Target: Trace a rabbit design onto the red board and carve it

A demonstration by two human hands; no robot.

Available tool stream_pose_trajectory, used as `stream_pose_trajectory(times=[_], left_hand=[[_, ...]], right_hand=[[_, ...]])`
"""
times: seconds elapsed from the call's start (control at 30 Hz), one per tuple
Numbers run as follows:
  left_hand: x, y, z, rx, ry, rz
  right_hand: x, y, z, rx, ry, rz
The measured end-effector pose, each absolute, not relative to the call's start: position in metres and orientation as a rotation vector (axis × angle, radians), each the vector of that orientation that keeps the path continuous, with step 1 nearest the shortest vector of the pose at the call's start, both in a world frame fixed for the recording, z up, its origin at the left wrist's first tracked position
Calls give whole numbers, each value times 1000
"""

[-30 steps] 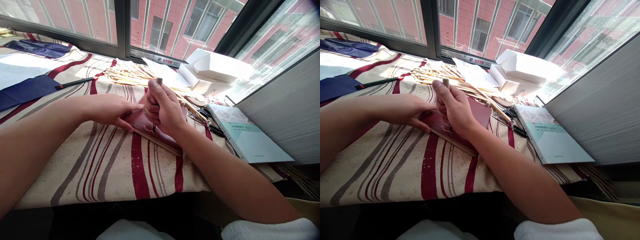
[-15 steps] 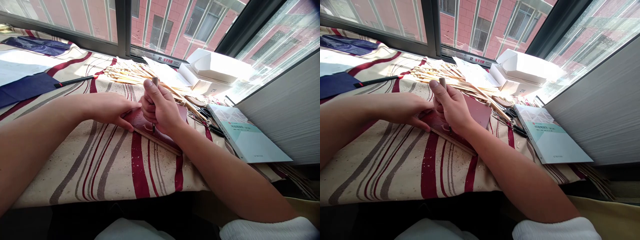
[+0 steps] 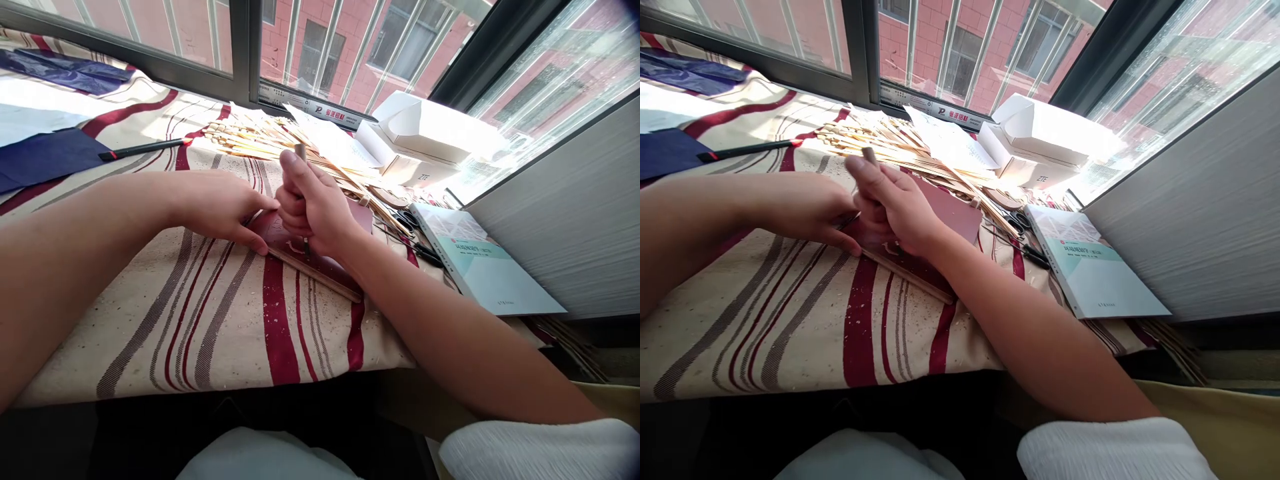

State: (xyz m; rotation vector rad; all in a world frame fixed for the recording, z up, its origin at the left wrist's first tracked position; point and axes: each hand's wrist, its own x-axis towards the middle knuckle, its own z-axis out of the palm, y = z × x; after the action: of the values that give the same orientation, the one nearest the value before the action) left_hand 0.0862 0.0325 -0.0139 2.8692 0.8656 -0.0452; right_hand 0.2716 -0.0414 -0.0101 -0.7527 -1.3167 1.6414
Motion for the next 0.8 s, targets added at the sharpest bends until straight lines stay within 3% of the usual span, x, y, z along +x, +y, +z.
stream_pose_trajectory(times=[0.1, 0.2, 0.43, 0.57, 0.8], left_hand=[[90, 28, -9, 2920, 912, -221], [94, 26, -6, 2963, 1007, -346], [95, 24, -1, 2921, 996, -373], [94, 24, -1, 2893, 1009, -392], [94, 30, -9, 2942, 1029, -307]], right_hand=[[262, -41, -14, -915, -1054, 1361], [260, -40, -15, -998, -932, 1308], [281, -32, -14, -706, -1239, 1764], [281, -28, -17, -693, -1313, 1857], [272, -35, -22, -947, -910, 1401]])
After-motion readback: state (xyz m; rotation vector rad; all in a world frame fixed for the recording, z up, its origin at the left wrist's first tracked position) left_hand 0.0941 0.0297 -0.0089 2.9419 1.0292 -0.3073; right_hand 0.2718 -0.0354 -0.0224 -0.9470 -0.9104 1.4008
